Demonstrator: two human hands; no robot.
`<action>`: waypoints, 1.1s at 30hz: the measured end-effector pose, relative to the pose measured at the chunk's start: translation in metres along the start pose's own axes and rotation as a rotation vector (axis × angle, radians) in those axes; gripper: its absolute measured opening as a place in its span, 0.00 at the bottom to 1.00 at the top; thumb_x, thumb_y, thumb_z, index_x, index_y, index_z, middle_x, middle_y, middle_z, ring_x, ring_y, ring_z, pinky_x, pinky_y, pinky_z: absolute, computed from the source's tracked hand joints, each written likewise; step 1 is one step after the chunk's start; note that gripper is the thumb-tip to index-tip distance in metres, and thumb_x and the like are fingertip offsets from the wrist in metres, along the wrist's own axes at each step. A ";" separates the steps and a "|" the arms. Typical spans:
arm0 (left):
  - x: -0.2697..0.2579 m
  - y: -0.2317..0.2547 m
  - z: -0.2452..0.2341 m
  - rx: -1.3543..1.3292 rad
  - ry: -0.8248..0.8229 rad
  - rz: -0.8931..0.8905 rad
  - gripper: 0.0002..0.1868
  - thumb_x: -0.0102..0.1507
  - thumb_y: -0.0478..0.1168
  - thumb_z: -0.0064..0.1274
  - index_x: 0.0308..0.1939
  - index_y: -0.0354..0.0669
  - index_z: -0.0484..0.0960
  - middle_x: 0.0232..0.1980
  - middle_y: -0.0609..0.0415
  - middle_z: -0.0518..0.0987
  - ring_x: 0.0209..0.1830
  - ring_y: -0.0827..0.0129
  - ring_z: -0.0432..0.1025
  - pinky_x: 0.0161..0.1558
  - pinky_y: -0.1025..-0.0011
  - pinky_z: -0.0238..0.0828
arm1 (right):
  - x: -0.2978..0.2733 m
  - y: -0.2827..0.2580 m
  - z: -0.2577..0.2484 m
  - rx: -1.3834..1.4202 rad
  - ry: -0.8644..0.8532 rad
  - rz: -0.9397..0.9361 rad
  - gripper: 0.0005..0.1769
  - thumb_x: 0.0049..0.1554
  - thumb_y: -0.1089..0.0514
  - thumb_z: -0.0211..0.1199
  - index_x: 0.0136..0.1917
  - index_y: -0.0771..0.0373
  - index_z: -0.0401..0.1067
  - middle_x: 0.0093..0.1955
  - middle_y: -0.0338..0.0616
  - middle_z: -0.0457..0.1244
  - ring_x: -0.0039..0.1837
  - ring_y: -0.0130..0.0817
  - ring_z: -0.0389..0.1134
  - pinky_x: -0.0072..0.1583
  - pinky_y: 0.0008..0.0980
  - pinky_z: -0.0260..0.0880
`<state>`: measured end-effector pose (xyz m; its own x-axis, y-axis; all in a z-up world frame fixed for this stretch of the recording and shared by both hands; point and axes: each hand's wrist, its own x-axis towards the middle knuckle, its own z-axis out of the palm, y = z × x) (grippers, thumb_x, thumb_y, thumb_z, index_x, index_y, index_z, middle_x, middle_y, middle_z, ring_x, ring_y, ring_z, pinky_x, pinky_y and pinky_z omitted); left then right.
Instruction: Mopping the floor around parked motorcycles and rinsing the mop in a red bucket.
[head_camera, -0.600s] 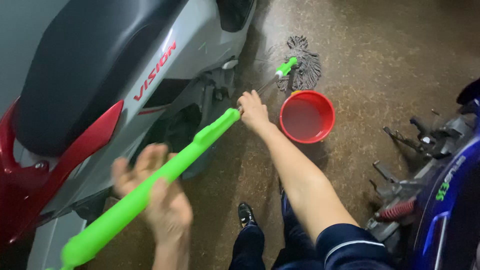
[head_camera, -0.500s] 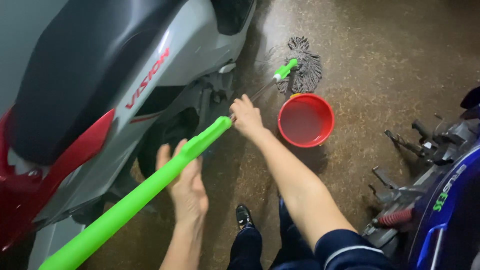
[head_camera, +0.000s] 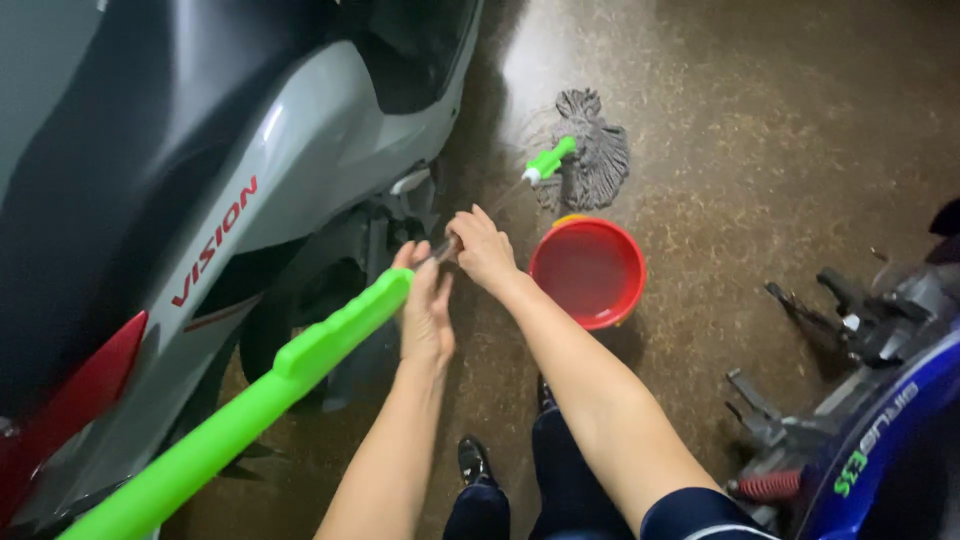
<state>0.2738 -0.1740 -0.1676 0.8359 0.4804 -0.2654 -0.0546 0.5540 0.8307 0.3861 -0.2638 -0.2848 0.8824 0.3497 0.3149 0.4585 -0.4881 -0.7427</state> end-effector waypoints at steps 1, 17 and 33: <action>0.010 -0.009 0.003 -0.002 -0.001 0.009 0.35 0.57 0.43 0.64 0.68 0.48 0.69 0.65 0.56 0.76 0.66 0.68 0.68 0.67 0.55 0.63 | 0.003 0.002 -0.004 0.002 0.002 -0.009 0.18 0.51 0.54 0.70 0.54 0.51 0.70 0.65 0.40 0.64 0.77 0.55 0.57 0.70 0.55 0.66; -0.056 0.161 0.098 0.136 0.061 0.213 0.10 0.59 0.48 0.58 0.35 0.49 0.76 0.44 0.47 0.84 0.51 0.60 0.79 0.55 0.48 0.79 | 0.017 0.021 -0.039 -0.010 0.240 0.061 0.26 0.45 0.58 0.73 0.57 0.55 0.69 0.63 0.52 0.63 0.70 0.59 0.60 0.68 0.50 0.63; -0.135 0.266 0.032 -0.021 -0.195 0.577 0.17 0.74 0.49 0.52 0.35 0.42 0.76 0.32 0.47 0.75 0.32 0.62 0.71 0.46 0.60 0.78 | 0.000 -0.289 -0.184 0.042 0.169 -0.524 0.08 0.50 0.61 0.63 0.44 0.54 0.67 0.35 0.39 0.62 0.41 0.43 0.68 0.45 0.47 0.64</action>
<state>0.1638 -0.1129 0.1047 0.7527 0.5747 0.3213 -0.5377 0.2551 0.8036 0.2732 -0.2699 0.0391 0.5436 0.4020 0.7369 0.8393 -0.2496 -0.4830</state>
